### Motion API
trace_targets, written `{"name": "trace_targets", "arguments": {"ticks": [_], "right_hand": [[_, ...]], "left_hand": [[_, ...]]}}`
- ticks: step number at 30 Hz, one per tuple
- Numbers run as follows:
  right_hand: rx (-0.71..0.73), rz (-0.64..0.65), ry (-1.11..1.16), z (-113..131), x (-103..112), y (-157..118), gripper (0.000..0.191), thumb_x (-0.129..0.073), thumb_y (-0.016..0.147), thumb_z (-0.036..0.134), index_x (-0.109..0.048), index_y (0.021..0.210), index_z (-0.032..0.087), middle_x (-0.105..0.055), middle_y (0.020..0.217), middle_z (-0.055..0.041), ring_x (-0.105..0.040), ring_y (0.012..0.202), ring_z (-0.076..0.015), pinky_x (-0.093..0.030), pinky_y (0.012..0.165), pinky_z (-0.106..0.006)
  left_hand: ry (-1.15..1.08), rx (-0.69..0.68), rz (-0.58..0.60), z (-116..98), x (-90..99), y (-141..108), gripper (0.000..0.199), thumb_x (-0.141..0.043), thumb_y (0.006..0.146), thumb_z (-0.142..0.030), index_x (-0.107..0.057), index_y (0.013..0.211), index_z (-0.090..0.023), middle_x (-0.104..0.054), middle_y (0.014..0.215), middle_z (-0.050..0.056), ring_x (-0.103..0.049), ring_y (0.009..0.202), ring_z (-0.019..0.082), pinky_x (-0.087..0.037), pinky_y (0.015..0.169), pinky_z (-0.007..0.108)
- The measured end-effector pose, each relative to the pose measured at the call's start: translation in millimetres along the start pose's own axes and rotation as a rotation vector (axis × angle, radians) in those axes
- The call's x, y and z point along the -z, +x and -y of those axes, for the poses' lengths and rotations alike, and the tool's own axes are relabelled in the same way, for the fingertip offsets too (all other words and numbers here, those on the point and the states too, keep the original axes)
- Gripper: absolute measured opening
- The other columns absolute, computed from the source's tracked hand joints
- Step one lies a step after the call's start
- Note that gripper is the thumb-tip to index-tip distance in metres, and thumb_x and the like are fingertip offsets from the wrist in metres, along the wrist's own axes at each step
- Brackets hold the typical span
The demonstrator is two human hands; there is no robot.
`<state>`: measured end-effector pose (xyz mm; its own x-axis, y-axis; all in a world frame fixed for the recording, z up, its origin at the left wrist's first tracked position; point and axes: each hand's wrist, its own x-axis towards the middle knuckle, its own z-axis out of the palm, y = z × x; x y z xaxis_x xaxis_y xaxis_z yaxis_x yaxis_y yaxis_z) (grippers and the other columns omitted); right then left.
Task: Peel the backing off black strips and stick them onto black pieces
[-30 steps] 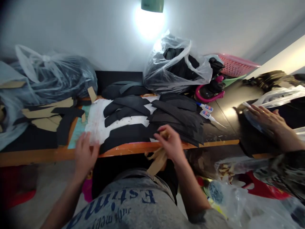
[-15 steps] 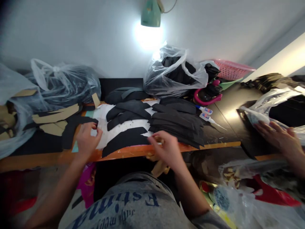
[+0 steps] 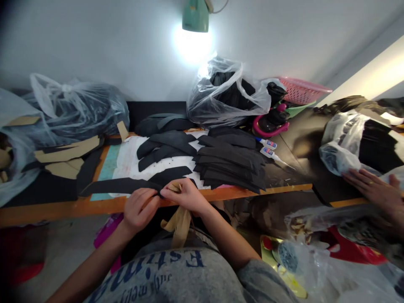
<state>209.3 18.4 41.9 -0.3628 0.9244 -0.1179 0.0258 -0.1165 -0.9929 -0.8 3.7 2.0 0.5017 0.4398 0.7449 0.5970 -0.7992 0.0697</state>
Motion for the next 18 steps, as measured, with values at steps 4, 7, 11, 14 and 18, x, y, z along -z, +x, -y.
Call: {"name": "trace_targets", "arguments": {"ticks": [4,7,11,14,18], "right_hand": [[-0.014,0.019,0.024,-0.4,3.5,-3.8,0.039,-0.081,0.078,0.052,-0.067,0.074,0.016,-0.046,0.060,0.0060,-0.036,0.057,-0.0086,-0.029,0.054,-0.023],[-0.026,0.115,0.119,2.0,7.9,-8.2,0.037,-0.081,0.079,0.049,-0.066,0.076,0.016,-0.054,0.062,0.0045,-0.042,0.057,-0.0086,-0.032,0.056,-0.022],[-0.057,0.183,0.289,-0.6,4.0,-12.7,0.040,-0.085,0.075,0.047,-0.059,0.070,0.017,-0.048,0.055,0.0078,-0.037,0.048,-0.0060,-0.027,0.046,-0.020],[-0.112,0.190,0.440,-8.3,-5.8,-12.6,0.044,-0.088,0.071,0.047,-0.054,0.068,0.018,-0.046,0.054,0.0091,-0.034,0.043,-0.0040,-0.025,0.041,-0.019],[-0.171,0.072,0.701,-19.1,-9.5,-9.0,0.044,-0.086,0.073,0.050,-0.054,0.073,0.019,-0.046,0.054,0.0098,-0.031,0.039,-0.0032,-0.027,0.036,-0.017]], "left_hand": [[-0.109,0.032,0.008,-2.7,2.5,2.2,0.028,-0.065,0.085,-0.007,-0.067,0.109,-0.021,-0.071,0.103,0.011,-0.068,0.101,0.023,-0.058,0.089,0.039],[-0.360,0.215,0.056,-5.2,5.7,8.8,0.042,-0.055,0.090,-0.005,-0.061,0.128,-0.022,-0.070,0.112,0.012,-0.069,0.103,0.019,-0.059,0.087,0.034],[-0.537,0.258,0.120,-7.4,10.5,20.4,0.048,-0.050,0.093,-0.004,-0.061,0.134,-0.025,-0.070,0.115,0.010,-0.069,0.103,0.016,-0.059,0.084,0.028],[-0.604,0.274,0.041,-9.3,11.9,23.2,0.037,-0.060,0.091,-0.006,-0.068,0.121,-0.025,-0.073,0.107,0.007,-0.071,0.095,0.015,-0.059,0.079,0.026],[-0.674,0.486,-0.193,-5.8,8.4,15.3,0.021,-0.067,0.087,-0.008,-0.074,0.101,-0.023,-0.073,0.101,0.004,-0.071,0.089,0.014,-0.059,0.078,0.026]]}}
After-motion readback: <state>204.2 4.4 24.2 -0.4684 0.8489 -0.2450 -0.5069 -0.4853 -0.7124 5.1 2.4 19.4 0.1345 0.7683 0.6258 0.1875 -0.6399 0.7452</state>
